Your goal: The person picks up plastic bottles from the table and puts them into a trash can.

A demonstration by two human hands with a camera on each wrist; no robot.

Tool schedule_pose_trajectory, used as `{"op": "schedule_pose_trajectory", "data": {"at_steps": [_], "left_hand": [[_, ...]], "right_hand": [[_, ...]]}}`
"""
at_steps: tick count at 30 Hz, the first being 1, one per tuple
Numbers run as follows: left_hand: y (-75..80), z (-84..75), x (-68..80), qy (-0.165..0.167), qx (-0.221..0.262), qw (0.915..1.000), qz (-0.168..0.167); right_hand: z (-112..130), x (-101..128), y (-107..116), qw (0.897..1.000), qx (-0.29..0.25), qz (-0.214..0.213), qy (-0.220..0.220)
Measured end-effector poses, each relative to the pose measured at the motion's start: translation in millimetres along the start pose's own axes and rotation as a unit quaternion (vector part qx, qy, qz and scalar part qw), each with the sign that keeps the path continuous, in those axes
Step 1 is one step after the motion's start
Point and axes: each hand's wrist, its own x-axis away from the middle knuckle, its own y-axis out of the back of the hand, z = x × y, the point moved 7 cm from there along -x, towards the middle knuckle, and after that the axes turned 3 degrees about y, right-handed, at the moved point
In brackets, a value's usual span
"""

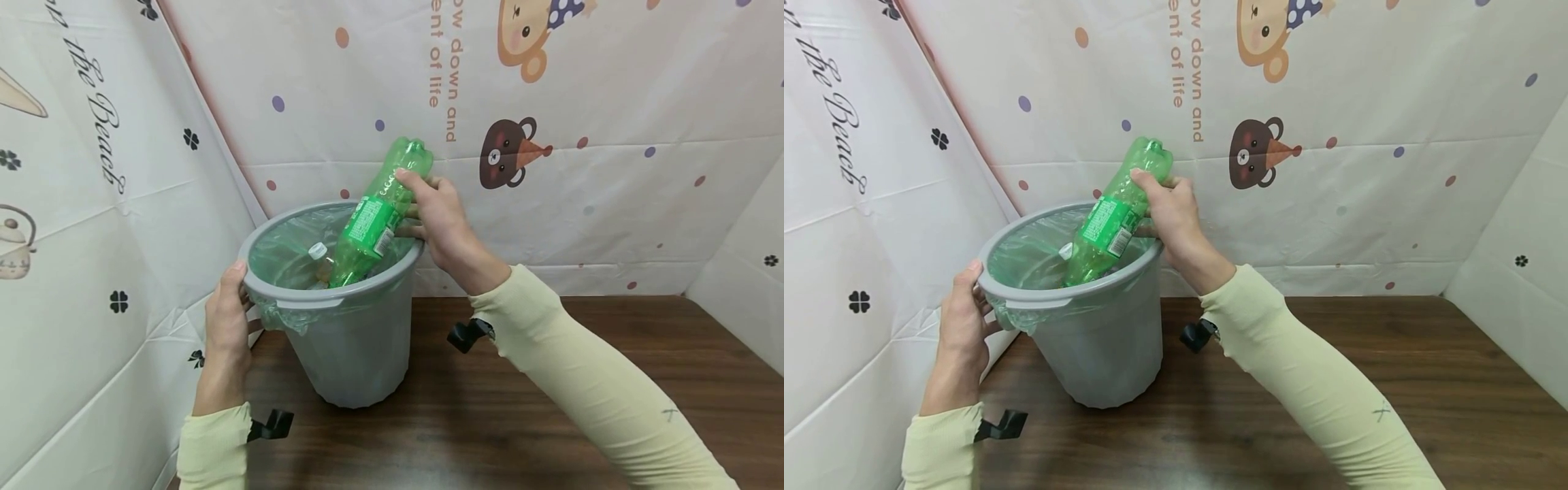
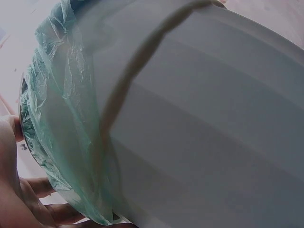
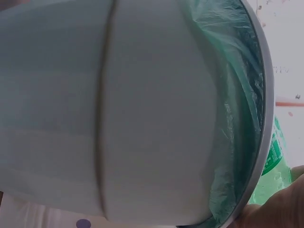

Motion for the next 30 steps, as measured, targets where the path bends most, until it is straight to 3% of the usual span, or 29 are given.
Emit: {"op": "schedule_pose_trajectory", "data": {"at_steps": [7,18,30], "left_hand": [[1.0,-0.4,0.8,0.006,-0.003,1.0,-0.002],[-0.2,-0.8,0.6,0.001,0.003,1.0,0.003],[2.0,-0.1,1.1,0.013,-0.021,0.9997,-0.003]], "right_hand": [[0.8,3.1,-4.7,0.999,0.04,0.011,0.024],[1.8,8.2,-13.8,0.992,0.107,0.063,0.033],[4.9,11.1,-23.6,0.99,0.077,0.083,0.079]]}}
